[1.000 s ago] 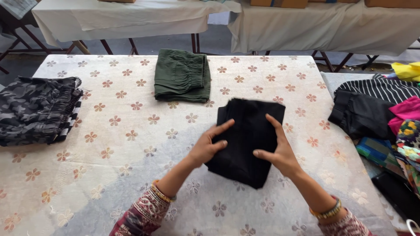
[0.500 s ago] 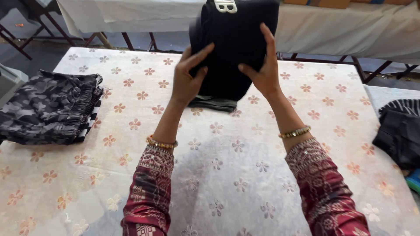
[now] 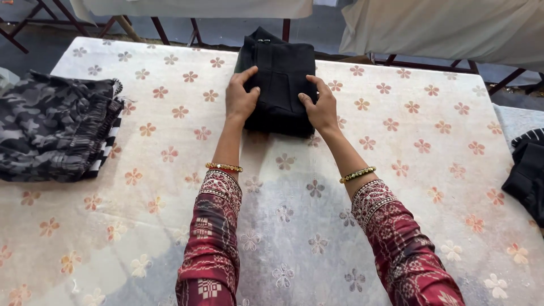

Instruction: The person folds several pieces of clothing on a table. They start with a pair of black pants, followed by a pair of black shorts, a green and white patterned garment, and finally a black and white striped top. The person folds each item neatly and places it on the table.

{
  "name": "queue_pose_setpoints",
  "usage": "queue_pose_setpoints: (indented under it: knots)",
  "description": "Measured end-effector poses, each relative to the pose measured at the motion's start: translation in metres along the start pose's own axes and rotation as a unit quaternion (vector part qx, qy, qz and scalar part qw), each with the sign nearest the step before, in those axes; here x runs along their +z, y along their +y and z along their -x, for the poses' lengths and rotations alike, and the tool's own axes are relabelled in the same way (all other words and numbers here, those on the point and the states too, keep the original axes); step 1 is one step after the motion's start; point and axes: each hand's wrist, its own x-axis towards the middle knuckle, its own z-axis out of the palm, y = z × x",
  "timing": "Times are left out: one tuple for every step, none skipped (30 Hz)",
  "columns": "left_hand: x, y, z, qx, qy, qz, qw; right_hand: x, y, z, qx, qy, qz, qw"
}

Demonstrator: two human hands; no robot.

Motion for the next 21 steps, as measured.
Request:
queue_pose_setpoints:
  knots:
    - [-0.003, 0.004, -0.003, 0.003, -0.001, 0.000, 1.000, -0.001, -0.003, 0.000, 0.000, 0.003, 0.000, 1.000]
    - [-0.006, 0.007, -0.002, -0.001, 0.011, -0.030, 0.999, -0.002, -0.004, 0.005, 0.013, -0.010, -0.004, 1.000]
    - [-0.008, 0.009, 0.000, -0.005, 0.023, -0.060, 0.998, -0.003, -0.005, 0.009, 0.025, -0.023, -0.008, 0.999]
    - [-0.006, 0.009, 0.003, -0.003, 0.023, -0.060, 0.998, 0.000, 0.002, 0.010, 0.025, -0.022, -0.009, 0.999]
    - [-0.004, 0.009, 0.006, -0.030, 0.020, -0.095, 0.995, 0.003, 0.009, 0.011, 0.003, -0.028, 0.021, 0.999]
    - [-0.002, 0.009, 0.009, -0.056, 0.017, -0.129, 0.990, 0.005, 0.017, 0.012, -0.019, -0.034, 0.053, 0.998]
    - [0.000, 0.018, 0.015, -0.055, 0.018, -0.129, 0.990, 0.004, 0.018, 0.015, -0.020, -0.032, 0.053, 0.998]
    - [0.002, 0.025, 0.023, 0.042, 0.066, -0.204, 0.976, 0.003, 0.019, 0.021, -0.045, -0.036, 0.039, 0.998]
    - [0.004, 0.033, 0.031, 0.137, 0.113, -0.276, 0.945, 0.002, 0.020, 0.026, -0.070, -0.040, 0.026, 0.996]
    - [0.004, 0.040, 0.038, 0.137, 0.113, -0.276, 0.945, -0.001, 0.021, 0.030, -0.069, -0.040, 0.026, 0.996]
    - [0.004, 0.047, 0.046, 0.202, 0.086, -0.291, 0.931, -0.005, 0.022, 0.034, -0.059, -0.051, 0.023, 0.997]
    - [0.006, 0.056, 0.052, 0.269, 0.058, -0.304, 0.912, -0.010, 0.023, 0.038, -0.048, -0.060, 0.021, 0.997]
    - [0.009, 0.041, 0.052, 0.270, 0.057, -0.303, 0.912, -0.016, 0.023, 0.045, -0.047, -0.058, 0.021, 0.997]
    - [0.015, 0.027, 0.051, 0.259, 0.016, -0.314, 0.913, -0.025, 0.025, 0.054, -0.030, -0.082, 0.022, 0.996]
    - [0.023, 0.014, 0.051, 0.247, -0.026, -0.325, 0.913, -0.036, 0.026, 0.064, -0.013, -0.106, 0.023, 0.994]
    - [0.021, 0.017, 0.050, 0.255, -0.028, -0.320, 0.912, -0.049, 0.024, 0.072, -0.010, -0.098, 0.026, 0.995]
    - [0.019, 0.020, 0.049, 0.240, -0.033, -0.325, 0.914, -0.063, 0.022, 0.082, -0.074, -0.145, 0.098, 0.982]
    - [0.019, 0.022, 0.053, 0.223, -0.041, -0.331, 0.916, -0.077, 0.020, 0.096, -0.131, -0.194, 0.169, 0.958]
    - [0.015, 0.033, 0.064, 0.230, -0.048, -0.326, 0.916, -0.096, 0.022, 0.109, -0.123, -0.188, 0.172, 0.959]
    - [0.010, 0.044, 0.072, 0.239, -0.013, -0.321, 0.916, -0.115, 0.023, 0.118, -0.143, -0.220, 0.200, 0.944]
    - [0.006, 0.055, 0.081, 0.247, 0.022, -0.315, 0.916, -0.134, 0.023, 0.129, -0.163, -0.252, 0.227, 0.927]
